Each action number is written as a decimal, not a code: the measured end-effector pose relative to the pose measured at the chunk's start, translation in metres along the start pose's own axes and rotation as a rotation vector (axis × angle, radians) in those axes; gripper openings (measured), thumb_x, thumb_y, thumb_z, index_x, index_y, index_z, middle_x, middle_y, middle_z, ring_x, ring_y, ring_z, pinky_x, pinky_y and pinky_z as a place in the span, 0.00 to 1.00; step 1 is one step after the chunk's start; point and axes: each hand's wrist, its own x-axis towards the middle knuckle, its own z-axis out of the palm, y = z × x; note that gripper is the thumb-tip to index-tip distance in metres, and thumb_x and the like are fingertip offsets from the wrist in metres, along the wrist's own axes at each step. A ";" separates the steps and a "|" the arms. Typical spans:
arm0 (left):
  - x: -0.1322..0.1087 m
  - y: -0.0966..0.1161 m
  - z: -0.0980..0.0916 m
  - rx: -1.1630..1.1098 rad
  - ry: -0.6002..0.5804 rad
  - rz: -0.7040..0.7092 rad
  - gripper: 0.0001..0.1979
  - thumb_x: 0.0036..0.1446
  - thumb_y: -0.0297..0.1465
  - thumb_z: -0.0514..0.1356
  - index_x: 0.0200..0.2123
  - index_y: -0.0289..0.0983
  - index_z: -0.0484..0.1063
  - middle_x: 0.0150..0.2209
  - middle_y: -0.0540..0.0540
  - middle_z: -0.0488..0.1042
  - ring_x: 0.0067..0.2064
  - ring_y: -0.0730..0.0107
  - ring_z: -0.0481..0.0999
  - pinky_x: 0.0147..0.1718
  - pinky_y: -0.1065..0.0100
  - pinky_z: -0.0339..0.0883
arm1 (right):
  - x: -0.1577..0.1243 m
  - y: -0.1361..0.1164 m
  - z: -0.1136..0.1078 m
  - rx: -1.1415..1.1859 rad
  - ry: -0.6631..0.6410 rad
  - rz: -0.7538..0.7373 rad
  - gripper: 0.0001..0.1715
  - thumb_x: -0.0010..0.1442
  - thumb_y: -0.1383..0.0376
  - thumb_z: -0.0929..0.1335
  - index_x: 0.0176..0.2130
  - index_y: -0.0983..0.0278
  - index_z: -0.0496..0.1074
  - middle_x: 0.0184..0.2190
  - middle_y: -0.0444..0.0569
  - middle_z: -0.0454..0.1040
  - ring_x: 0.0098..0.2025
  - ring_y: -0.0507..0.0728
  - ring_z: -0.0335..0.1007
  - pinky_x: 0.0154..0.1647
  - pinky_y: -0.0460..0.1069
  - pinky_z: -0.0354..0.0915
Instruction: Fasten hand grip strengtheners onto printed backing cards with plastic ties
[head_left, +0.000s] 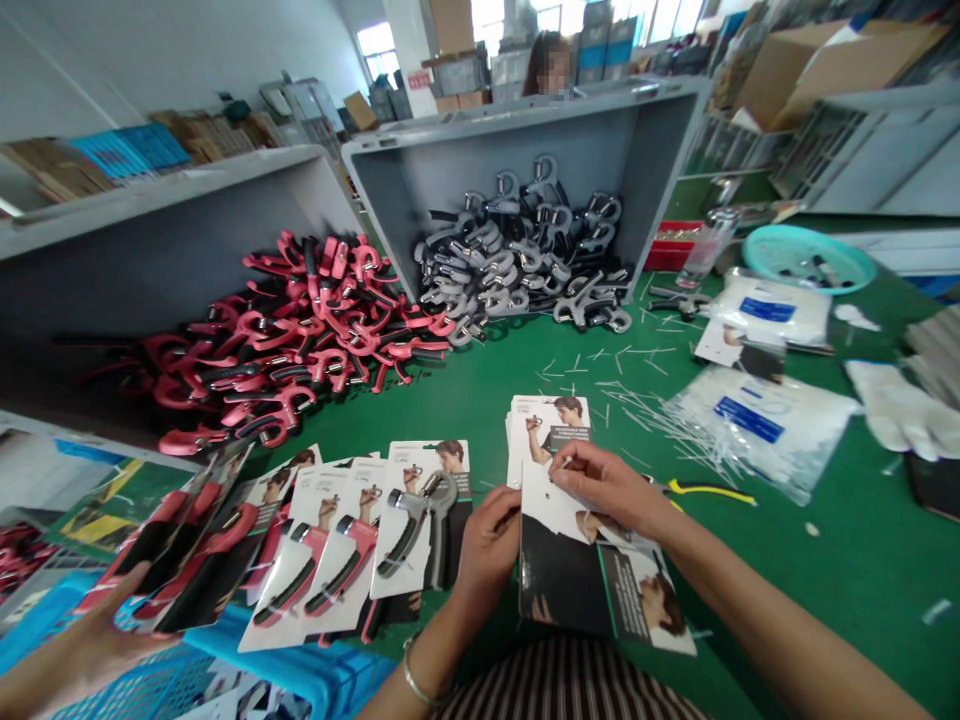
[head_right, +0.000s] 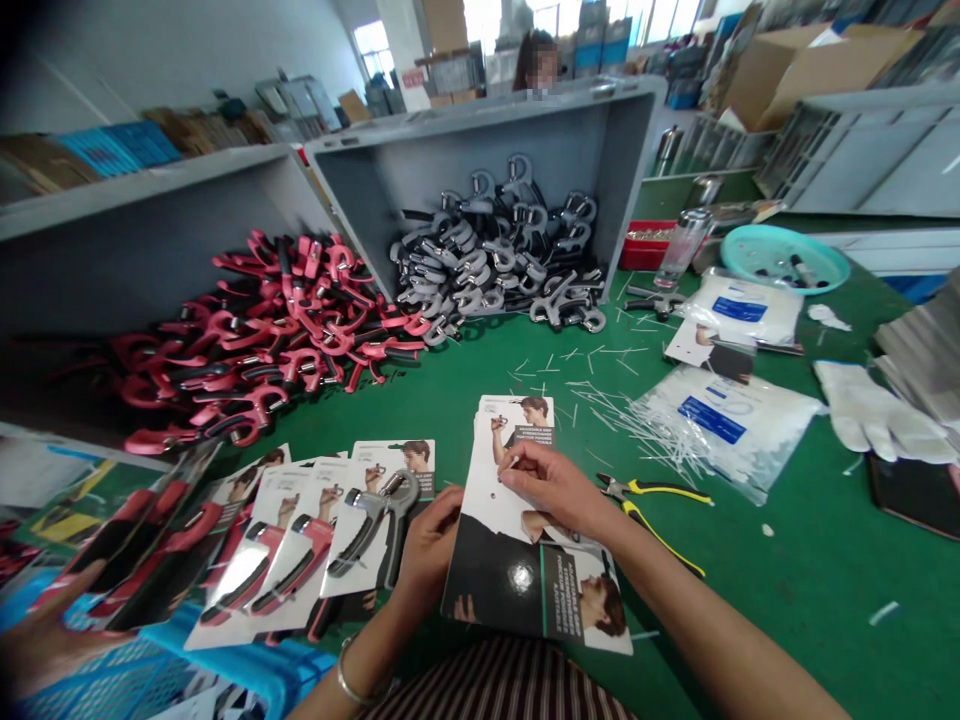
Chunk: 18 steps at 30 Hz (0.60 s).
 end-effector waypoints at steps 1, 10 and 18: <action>0.000 -0.001 0.002 -0.048 0.023 -0.044 0.09 0.55 0.35 0.64 0.38 0.37 0.75 0.39 0.45 0.77 0.39 0.64 0.76 0.38 0.69 0.67 | -0.001 0.000 0.000 -0.032 -0.032 -0.021 0.15 0.60 0.53 0.69 0.40 0.61 0.68 0.29 0.40 0.66 0.29 0.51 0.61 0.29 0.45 0.57; 0.000 0.020 -0.007 -0.107 -0.051 -0.166 0.22 0.60 0.44 0.58 0.52 0.38 0.68 0.38 0.44 0.78 0.36 0.65 0.75 0.36 0.68 0.67 | -0.003 0.013 0.005 -0.274 -0.005 -0.203 0.09 0.60 0.59 0.71 0.34 0.62 0.74 0.34 0.44 0.74 0.38 0.54 0.69 0.43 0.48 0.62; 0.037 0.029 -0.018 0.162 0.030 -0.093 0.19 0.53 0.45 0.64 0.39 0.36 0.77 0.22 0.53 0.68 0.26 0.72 0.67 0.25 0.74 0.58 | 0.005 -0.010 -0.009 -0.514 0.057 -0.343 0.10 0.59 0.57 0.72 0.32 0.60 0.76 0.47 0.47 0.74 0.53 0.59 0.66 0.57 0.54 0.57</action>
